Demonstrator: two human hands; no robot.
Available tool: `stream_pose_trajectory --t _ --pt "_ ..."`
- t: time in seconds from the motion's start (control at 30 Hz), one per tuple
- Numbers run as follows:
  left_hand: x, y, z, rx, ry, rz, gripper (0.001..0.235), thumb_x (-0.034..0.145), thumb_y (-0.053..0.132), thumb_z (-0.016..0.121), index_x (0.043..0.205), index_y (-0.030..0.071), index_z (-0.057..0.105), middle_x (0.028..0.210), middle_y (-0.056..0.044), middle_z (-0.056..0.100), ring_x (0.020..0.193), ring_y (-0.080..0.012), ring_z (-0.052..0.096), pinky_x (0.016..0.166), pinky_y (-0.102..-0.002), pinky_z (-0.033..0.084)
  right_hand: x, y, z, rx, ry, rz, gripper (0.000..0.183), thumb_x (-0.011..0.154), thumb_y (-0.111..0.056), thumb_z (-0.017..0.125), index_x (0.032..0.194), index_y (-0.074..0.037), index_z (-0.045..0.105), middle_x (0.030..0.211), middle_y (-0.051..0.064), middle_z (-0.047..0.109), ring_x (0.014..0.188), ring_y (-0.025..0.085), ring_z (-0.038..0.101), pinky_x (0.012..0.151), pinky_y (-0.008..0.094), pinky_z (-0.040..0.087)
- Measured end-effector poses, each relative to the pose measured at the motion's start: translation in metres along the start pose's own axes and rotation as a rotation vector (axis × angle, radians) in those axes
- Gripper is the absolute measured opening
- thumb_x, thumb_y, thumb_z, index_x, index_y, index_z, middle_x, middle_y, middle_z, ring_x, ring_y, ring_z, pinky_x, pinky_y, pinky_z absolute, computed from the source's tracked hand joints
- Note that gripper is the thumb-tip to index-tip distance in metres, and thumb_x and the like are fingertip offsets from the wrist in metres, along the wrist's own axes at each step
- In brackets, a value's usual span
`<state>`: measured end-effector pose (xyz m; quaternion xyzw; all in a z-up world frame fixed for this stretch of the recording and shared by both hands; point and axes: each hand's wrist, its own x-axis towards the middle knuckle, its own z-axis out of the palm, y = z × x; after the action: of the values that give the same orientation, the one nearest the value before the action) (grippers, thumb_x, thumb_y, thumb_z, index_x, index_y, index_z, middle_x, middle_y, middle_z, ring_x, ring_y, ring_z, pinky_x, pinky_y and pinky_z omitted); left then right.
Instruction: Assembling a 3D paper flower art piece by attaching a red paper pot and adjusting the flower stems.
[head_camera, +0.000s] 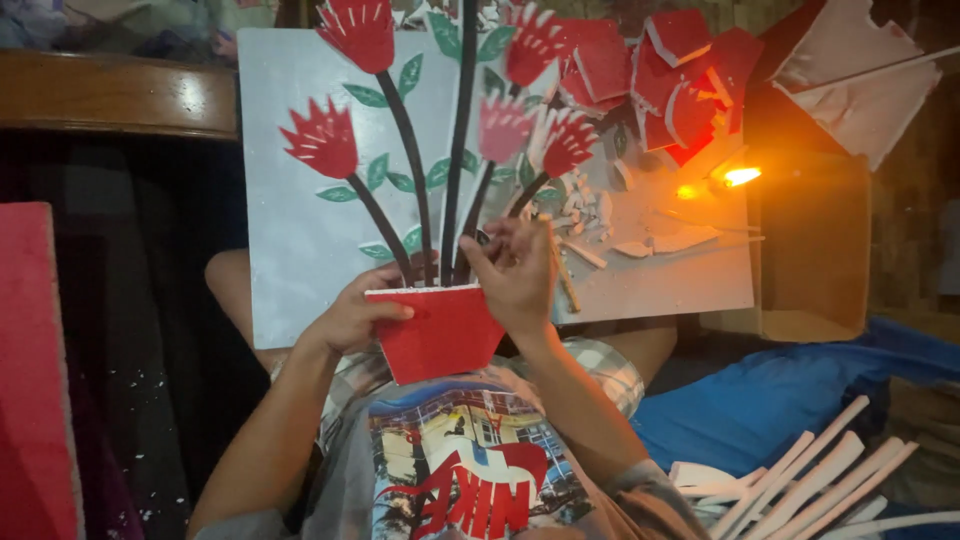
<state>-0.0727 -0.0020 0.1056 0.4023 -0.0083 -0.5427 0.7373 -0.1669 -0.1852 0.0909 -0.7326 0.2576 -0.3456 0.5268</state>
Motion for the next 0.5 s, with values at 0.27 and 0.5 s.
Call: stream_pose_trajectory --t 0.27,0.5 --pt "0.002 -0.011 -0.015 -0.031 -0.033 -0.017 0.062 0.071 -0.016 0.071 0.132 -0.005 0.063 0.104 -0.027 0.072 0.088 -0.0419 0.076 0.066 -0.048 0.062 0.000 -0.001 0.014 -0.052 0.035 -0.005 0.053 0.086 -0.016 0.089 0.083 -0.016 0.036 0.087 0.007 0.073 0.061 0.008 0.065 0.048 0.015 0.043" --pt "-0.006 -0.009 -0.002 -0.069 0.038 -0.013 0.065 0.068 -0.016 0.068 0.132 -0.006 0.061 0.104 -0.025 0.071 0.086 -0.0384 0.075 0.066 -0.047 0.061 -0.003 -0.012 0.014 -0.070 0.026 -0.034 0.051 0.088 -0.011 0.085 0.082 -0.014 0.035 0.088 0.012 0.073 0.059 0.013 0.062 0.052 0.024 0.042"
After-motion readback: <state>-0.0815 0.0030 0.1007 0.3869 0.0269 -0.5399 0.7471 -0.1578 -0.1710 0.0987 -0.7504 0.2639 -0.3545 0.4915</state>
